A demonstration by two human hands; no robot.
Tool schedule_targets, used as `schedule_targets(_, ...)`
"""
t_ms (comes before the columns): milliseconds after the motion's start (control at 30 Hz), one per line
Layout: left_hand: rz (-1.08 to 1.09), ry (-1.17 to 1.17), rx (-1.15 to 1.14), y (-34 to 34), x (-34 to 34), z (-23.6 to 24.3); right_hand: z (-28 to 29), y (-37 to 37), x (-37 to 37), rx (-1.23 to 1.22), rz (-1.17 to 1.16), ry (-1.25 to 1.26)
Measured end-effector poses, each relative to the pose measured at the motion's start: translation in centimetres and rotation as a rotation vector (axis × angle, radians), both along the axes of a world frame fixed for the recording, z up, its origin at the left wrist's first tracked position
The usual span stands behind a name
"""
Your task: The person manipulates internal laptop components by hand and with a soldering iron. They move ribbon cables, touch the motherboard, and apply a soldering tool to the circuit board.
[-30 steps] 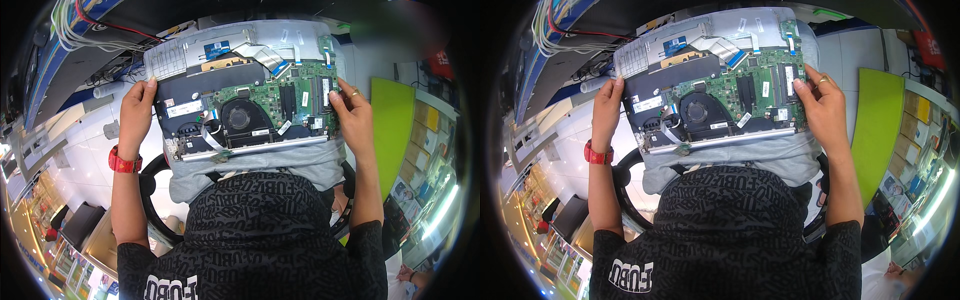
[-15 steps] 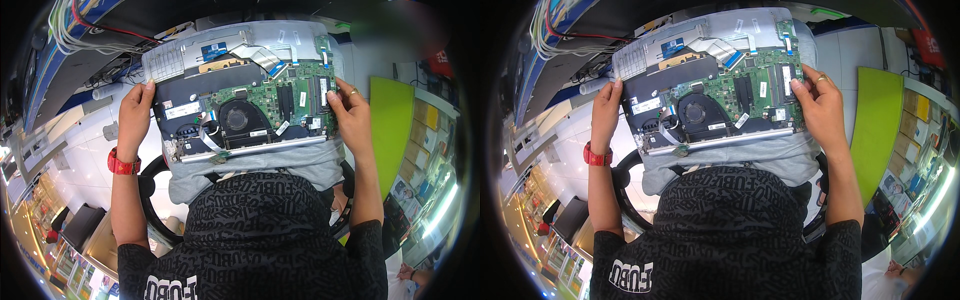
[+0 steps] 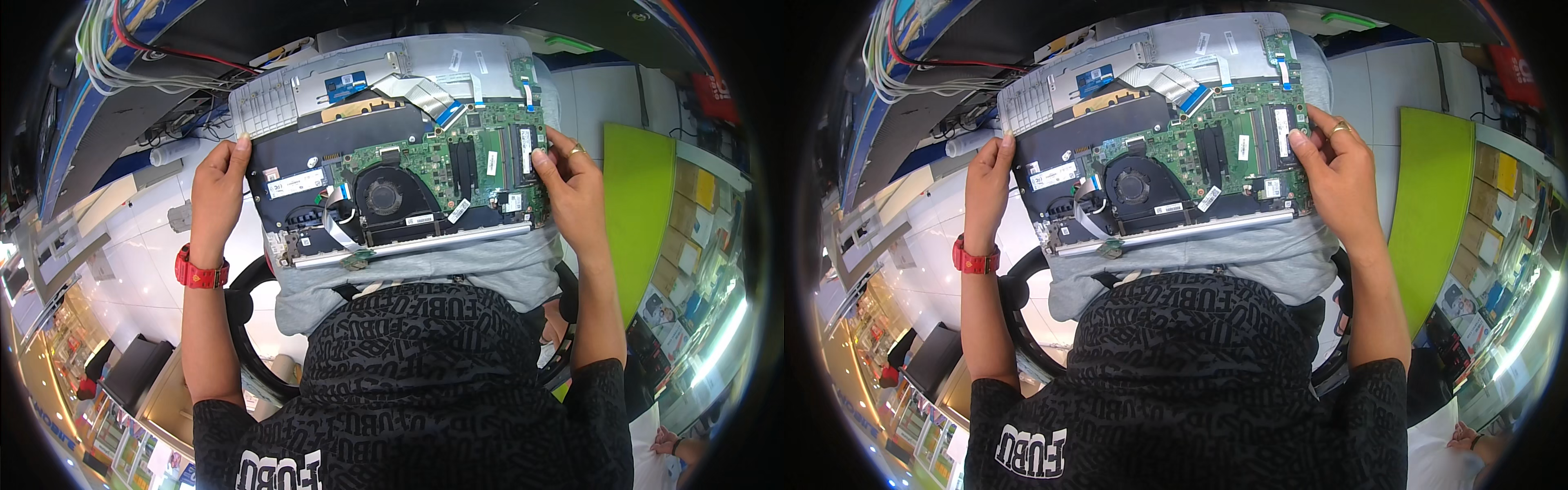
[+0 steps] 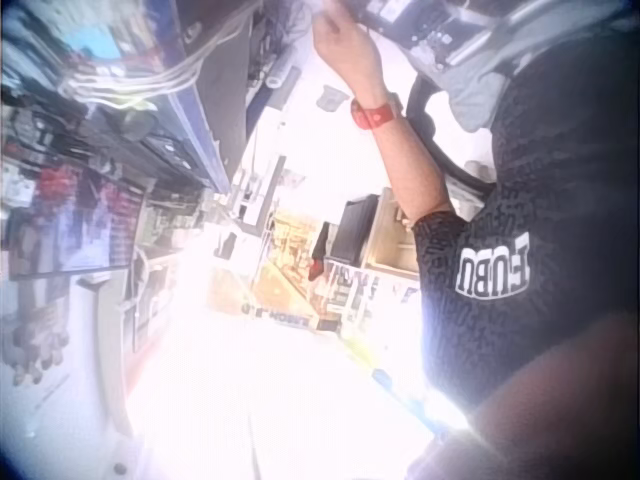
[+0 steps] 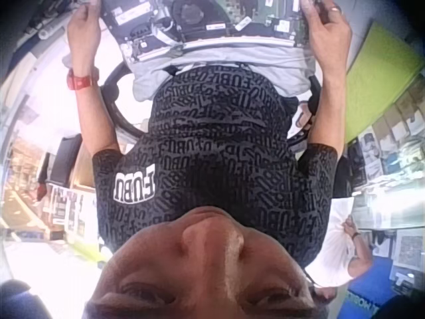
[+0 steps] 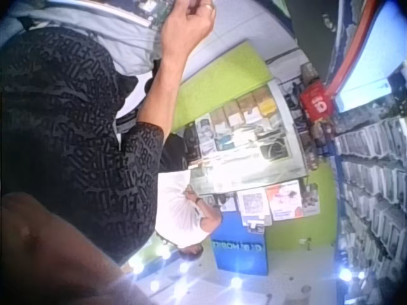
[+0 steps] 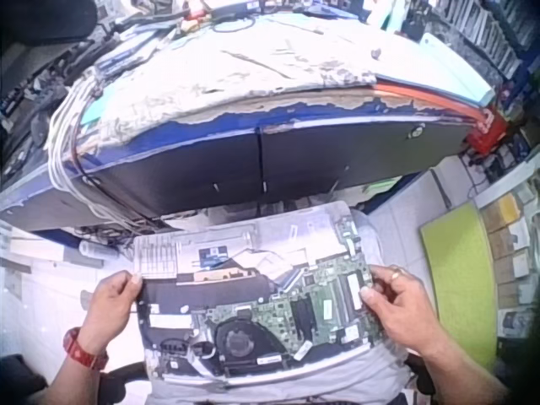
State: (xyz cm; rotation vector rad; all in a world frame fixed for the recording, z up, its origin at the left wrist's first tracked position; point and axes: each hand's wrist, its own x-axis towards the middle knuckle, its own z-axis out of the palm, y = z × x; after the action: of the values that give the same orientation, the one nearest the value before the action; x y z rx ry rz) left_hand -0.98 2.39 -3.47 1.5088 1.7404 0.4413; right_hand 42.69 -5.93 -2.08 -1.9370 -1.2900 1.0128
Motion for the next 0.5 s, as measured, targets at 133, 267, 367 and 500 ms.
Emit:
schedule_targets(133, -0.008, 0.033, -0.003, 0.12, -0.15, 0.19, 0.03, 0.01, 0.01, 0.006, 0.005, -0.020)
schedule_targets(267, 0.006, 0.029, -0.023, 0.13, -0.13, 0.37, 0.06, 0.01, 0.00, 0.006, 0.006, -0.015)
schedule_targets(367, 0.007, 0.026, -0.007, -0.02, 0.01, 0.30, 0.06, 0.01, 0.03, 0.011, 0.008, -0.017)
schedule_targets(500, 0.013, 0.028, -0.008, 0.06, -0.06, 0.08, 0.00, 0.01, 0.02, 0.003, 0.002, 0.001)
